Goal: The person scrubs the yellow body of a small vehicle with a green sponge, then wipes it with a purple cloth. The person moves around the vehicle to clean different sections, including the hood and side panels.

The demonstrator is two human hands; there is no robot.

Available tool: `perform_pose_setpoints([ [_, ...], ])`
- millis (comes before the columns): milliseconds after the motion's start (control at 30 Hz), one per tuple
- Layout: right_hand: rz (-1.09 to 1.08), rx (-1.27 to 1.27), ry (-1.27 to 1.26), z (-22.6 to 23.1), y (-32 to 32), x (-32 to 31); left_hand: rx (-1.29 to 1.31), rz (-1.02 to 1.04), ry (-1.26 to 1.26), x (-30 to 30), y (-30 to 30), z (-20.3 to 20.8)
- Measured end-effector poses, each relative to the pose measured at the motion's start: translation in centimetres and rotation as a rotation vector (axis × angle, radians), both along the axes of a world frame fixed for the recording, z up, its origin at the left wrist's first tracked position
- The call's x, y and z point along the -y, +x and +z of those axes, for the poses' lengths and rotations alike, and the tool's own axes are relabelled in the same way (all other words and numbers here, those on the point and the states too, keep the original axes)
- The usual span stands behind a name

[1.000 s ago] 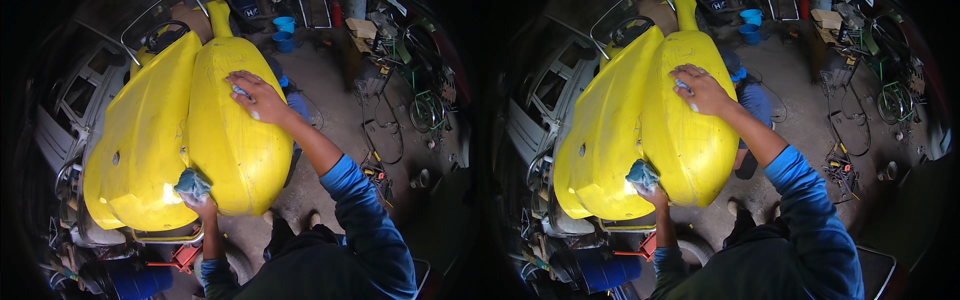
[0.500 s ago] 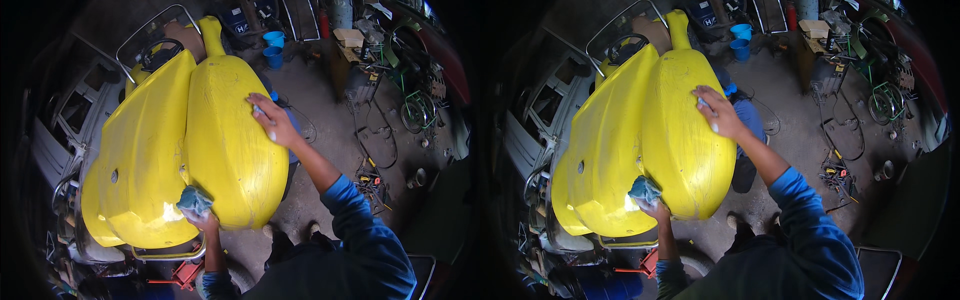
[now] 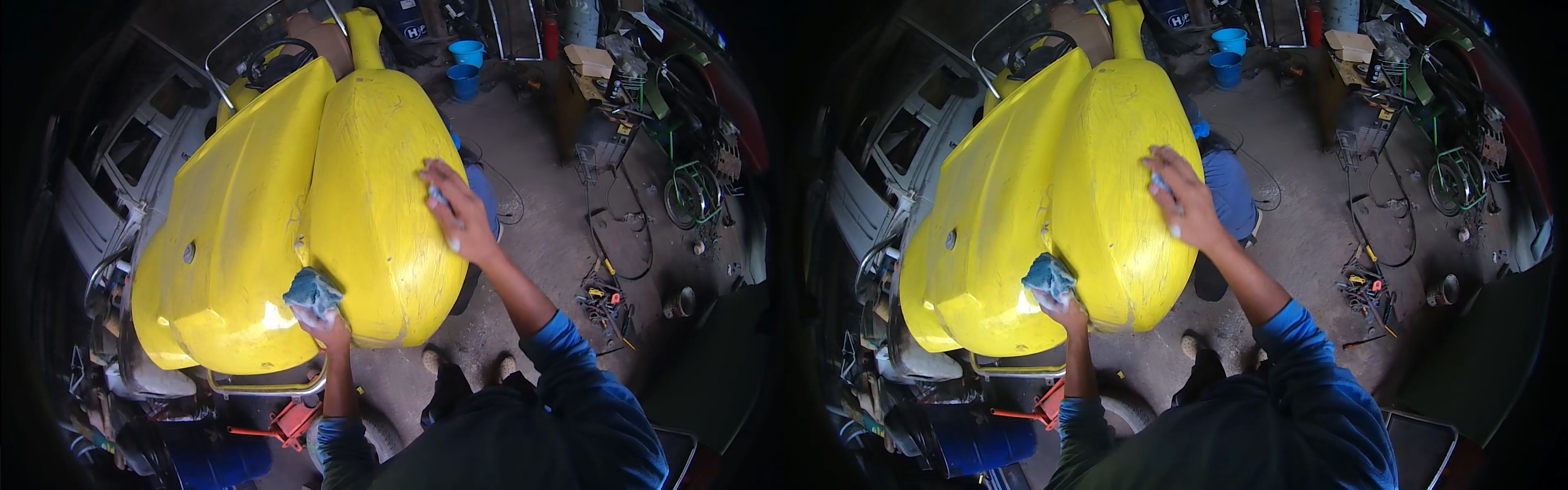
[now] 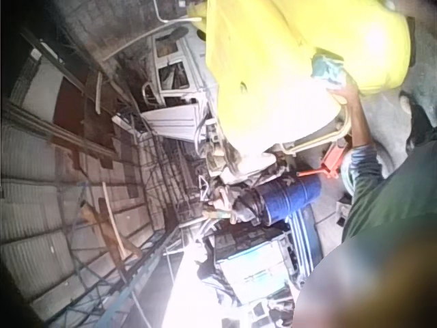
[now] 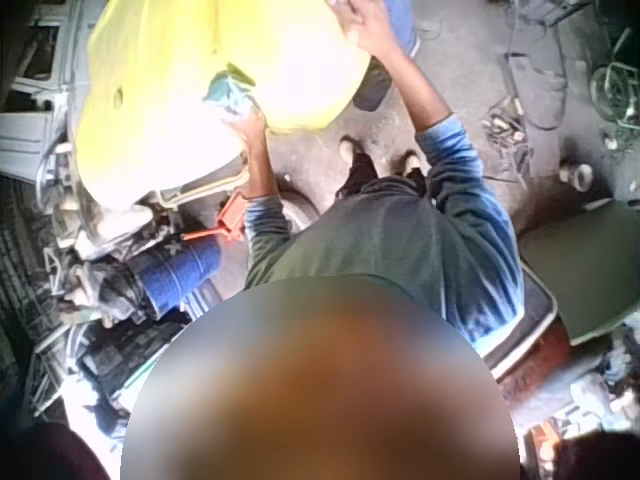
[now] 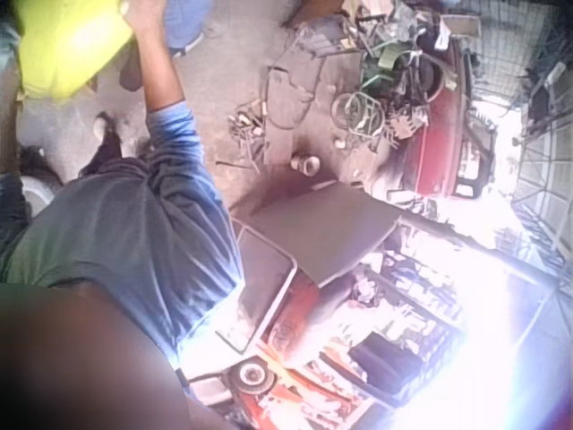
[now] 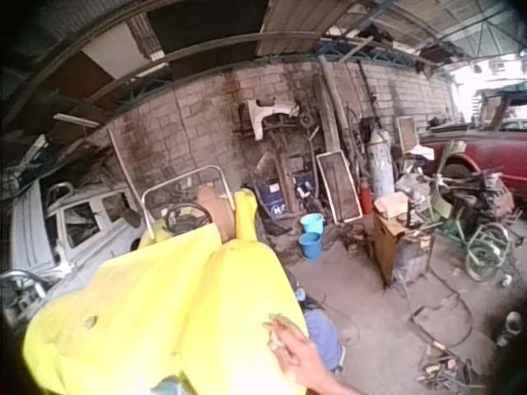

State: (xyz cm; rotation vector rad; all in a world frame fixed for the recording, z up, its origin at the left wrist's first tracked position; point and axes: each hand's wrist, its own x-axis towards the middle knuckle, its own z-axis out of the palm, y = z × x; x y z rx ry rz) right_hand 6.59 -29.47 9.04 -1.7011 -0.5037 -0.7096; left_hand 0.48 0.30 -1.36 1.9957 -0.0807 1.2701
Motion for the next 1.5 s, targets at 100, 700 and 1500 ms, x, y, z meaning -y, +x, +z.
perform_pose_setpoints([
  [100, -0.033, 0.002, 0.008, -0.2, 3.5, 0.5, -0.102, 0.035, -0.095, 0.8, -1.1, 0.6],
  [700, 0.373, -0.276, 0.882, -5.0, -14.5, 5.8, -0.433, -1.199, -0.739, 24.1, -11.7, 4.3],
  [1500, -0.813, -0.260, -0.067, -8.9, -19.1, 15.3, -1.360, -1.723, -0.830, 33.5, -7.3, 0.0],
])
